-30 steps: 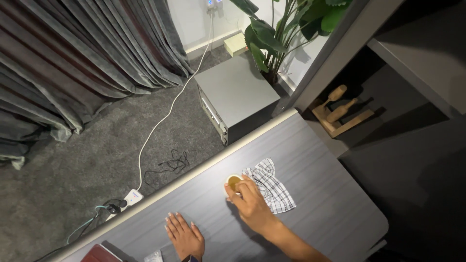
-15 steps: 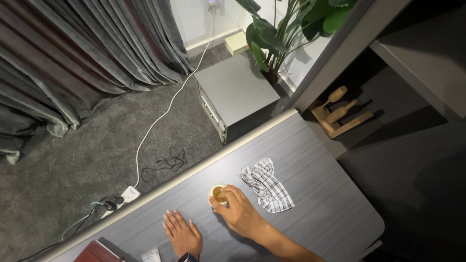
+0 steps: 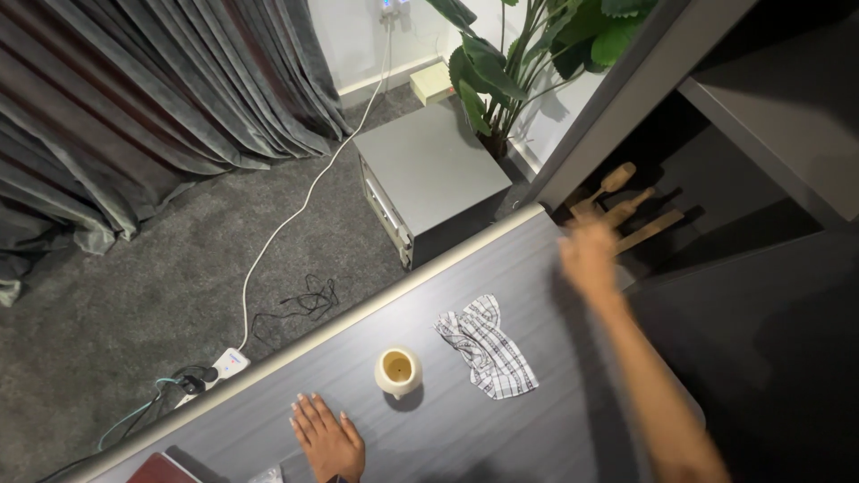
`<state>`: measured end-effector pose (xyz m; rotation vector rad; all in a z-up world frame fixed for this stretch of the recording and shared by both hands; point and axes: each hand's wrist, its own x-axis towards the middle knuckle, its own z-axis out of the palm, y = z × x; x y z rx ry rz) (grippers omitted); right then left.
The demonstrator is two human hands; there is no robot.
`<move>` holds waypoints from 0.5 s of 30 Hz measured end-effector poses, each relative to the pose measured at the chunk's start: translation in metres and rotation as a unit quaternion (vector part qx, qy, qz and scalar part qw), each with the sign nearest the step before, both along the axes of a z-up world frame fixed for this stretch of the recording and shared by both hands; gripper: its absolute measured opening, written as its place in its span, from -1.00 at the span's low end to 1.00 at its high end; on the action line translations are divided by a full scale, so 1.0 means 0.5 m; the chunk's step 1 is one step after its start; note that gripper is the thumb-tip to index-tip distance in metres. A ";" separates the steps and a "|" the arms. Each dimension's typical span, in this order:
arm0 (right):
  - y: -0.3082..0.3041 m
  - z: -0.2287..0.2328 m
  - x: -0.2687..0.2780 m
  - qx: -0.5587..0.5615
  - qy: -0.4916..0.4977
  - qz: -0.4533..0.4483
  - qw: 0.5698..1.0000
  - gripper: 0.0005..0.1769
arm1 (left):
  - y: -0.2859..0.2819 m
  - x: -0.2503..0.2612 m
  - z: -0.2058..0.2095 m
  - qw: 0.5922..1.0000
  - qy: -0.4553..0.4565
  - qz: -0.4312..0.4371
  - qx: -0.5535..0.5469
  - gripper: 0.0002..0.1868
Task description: Wiping down decorative objects and the surface of an office desk with a cleaning cloth.
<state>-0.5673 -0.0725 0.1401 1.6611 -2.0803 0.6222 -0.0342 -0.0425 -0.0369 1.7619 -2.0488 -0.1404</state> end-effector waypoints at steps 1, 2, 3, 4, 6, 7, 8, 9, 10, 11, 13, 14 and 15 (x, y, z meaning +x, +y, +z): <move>0.010 -0.011 -0.059 0.000 -0.002 0.000 1.000 -0.67 | 0.000 0.001 -0.002 1.000 -0.002 0.000 0.000 -0.28; 0.020 -0.021 -0.117 0.014 0.081 -0.088 0.993 -0.44 | 0.000 0.003 -0.004 1.000 -0.001 -0.005 -0.011 -0.28; 0.025 -0.032 -0.178 0.027 0.164 -0.173 0.971 -0.19 | -0.001 0.001 -0.009 1.000 0.000 -0.008 -0.023 -0.28; 0.040 -0.079 -0.257 0.024 0.163 -0.171 0.971 -0.19 | -0.002 0.001 -0.013 1.000 -0.001 -0.005 -0.025 -0.28; 0.064 -0.172 -0.414 0.207 -0.124 -0.326 0.914 -0.22 | -0.003 0.002 -0.015 1.000 -0.014 -0.001 -0.015 -0.28; 0.068 -0.181 -0.432 0.207 -0.126 -0.324 0.914 -0.22 | 0.000 0.003 -0.016 1.000 -0.016 0.000 -0.016 -0.28; 0.072 -0.191 -0.450 0.238 -0.175 -0.329 0.897 -0.22 | 0.002 0.004 -0.018 1.000 -0.013 -0.003 -0.026 -0.27; 0.074 -0.198 -0.471 0.267 -0.223 -0.334 0.876 -0.23 | 0.000 0.003 -0.020 0.999 -0.009 -0.006 -0.037 -0.27; 0.069 -0.197 -0.466 0.265 -0.224 -0.333 0.877 -0.23 | -0.008 0.004 -0.021 0.999 -0.010 -0.006 -0.040 -0.27; 0.071 -0.196 -0.461 0.279 -0.202 -0.329 0.879 -0.31 | -0.006 0.004 -0.023 0.999 -0.016 -0.006 -0.038 -0.27; 0.072 -0.193 -0.445 0.295 -0.177 -0.324 0.881 -0.39 | -0.001 0.003 -0.023 0.999 -0.020 -0.005 -0.035 -0.27; 0.071 -0.190 -0.433 0.269 -0.119 -0.328 0.898 -0.37 | 0.001 0.001 -0.020 0.999 -0.019 -0.004 -0.030 -0.28; 0.066 -0.188 -0.420 0.240 -0.061 -0.330 0.911 -0.35 | -0.003 0.002 -0.015 0.999 -0.019 -0.004 -0.027 -0.28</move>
